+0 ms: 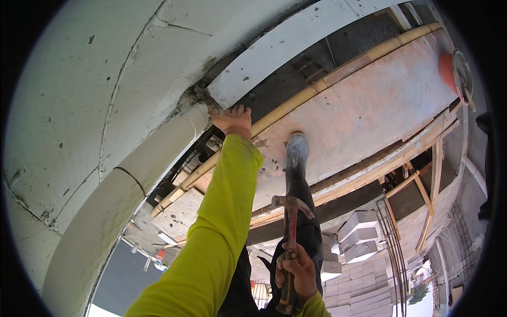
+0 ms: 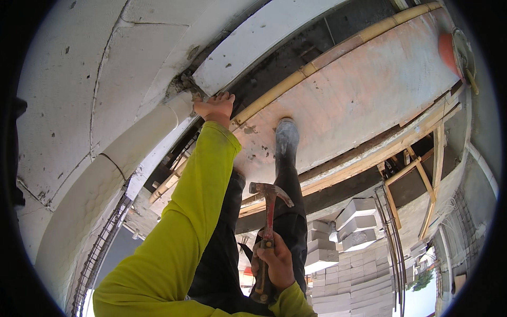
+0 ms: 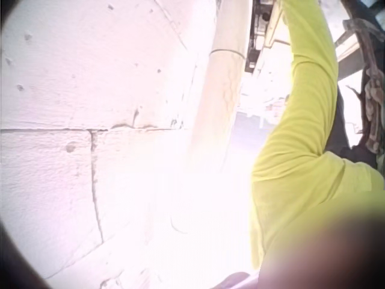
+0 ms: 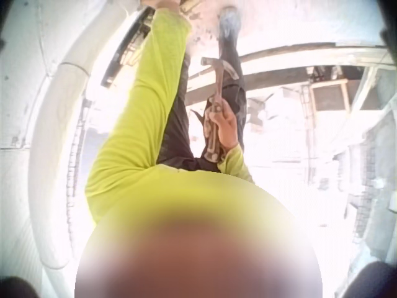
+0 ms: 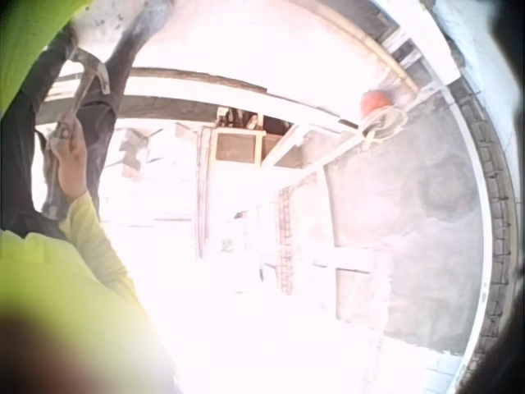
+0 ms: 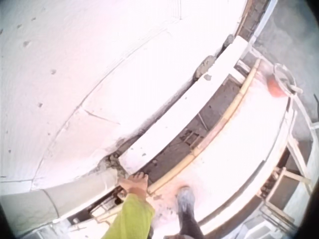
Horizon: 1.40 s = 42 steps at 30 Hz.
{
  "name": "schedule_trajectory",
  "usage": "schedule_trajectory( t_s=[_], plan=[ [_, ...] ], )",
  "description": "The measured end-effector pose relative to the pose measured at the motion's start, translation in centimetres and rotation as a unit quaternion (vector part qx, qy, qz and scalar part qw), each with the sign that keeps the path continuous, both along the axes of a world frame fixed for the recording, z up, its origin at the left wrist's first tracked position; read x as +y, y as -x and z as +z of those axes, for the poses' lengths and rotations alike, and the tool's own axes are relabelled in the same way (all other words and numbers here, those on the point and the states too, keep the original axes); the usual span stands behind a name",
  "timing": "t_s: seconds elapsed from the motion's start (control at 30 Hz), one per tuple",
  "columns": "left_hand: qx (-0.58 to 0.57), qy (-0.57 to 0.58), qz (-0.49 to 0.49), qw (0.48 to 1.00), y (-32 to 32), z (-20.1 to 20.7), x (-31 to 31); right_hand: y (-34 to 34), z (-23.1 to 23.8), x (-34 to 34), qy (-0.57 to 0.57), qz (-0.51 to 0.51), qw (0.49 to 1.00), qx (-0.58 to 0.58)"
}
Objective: The person secures a white wire mesh to a white block wall using nails and a hammer, then applies mortar from a bucket with a trowel along the base of the wall. The person works on scaffolding, repeatedly hammering nails and spreading mortar in a linear section.
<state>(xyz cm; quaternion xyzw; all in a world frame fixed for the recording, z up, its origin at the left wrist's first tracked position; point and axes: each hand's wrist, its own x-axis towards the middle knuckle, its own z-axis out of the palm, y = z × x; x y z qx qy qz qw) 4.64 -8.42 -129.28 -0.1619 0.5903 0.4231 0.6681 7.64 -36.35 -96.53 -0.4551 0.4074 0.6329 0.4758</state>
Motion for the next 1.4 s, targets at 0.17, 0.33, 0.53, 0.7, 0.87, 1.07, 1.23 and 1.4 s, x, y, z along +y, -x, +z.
schedule_trajectory(
  t_s=[0.17,0.33,0.53,0.7,0.87,1.07,1.23,1.4],
  plan=[
    [0.003,0.020,-0.155,0.988,-1.1,1.9,-1.9,0.3,-0.2,-0.4,-0.020,0.014,1.000,-0.018],
    [0.094,0.001,-0.520,0.849,3.7,11.1,-7.5,1.0,-0.4,-1.0,-0.053,-0.051,0.997,-0.033],
    [0.221,0.016,-0.710,0.668,18.3,26.0,-9.6,0.3,0.8,-2.4,-0.016,-0.016,0.998,-0.063],
    [0.310,-0.024,-0.690,0.653,27.9,38.5,-7.0,-4.0,4.7,-6.4,0.014,0.063,0.992,-0.109],
    [0.376,-0.007,-0.628,0.681,31.4,46.5,-7.6,-9.0,9.0,-10.4,0.074,0.343,0.899,-0.262],
    [0.341,-0.047,-0.540,0.768,33.2,48.7,-13.5,-12.2,11.7,-13.1,0.175,0.685,0.641,-0.300],
    [0.309,-0.031,-0.528,0.790,35.7,48.3,-18.3,-13.7,13.9,-11.8,0.070,0.821,0.524,-0.218],
    [0.300,-0.038,-0.449,0.841,37.8,47.9,-20.6,-12.0,16.4,-7.6,0.017,0.850,0.478,-0.218]
  ],
)
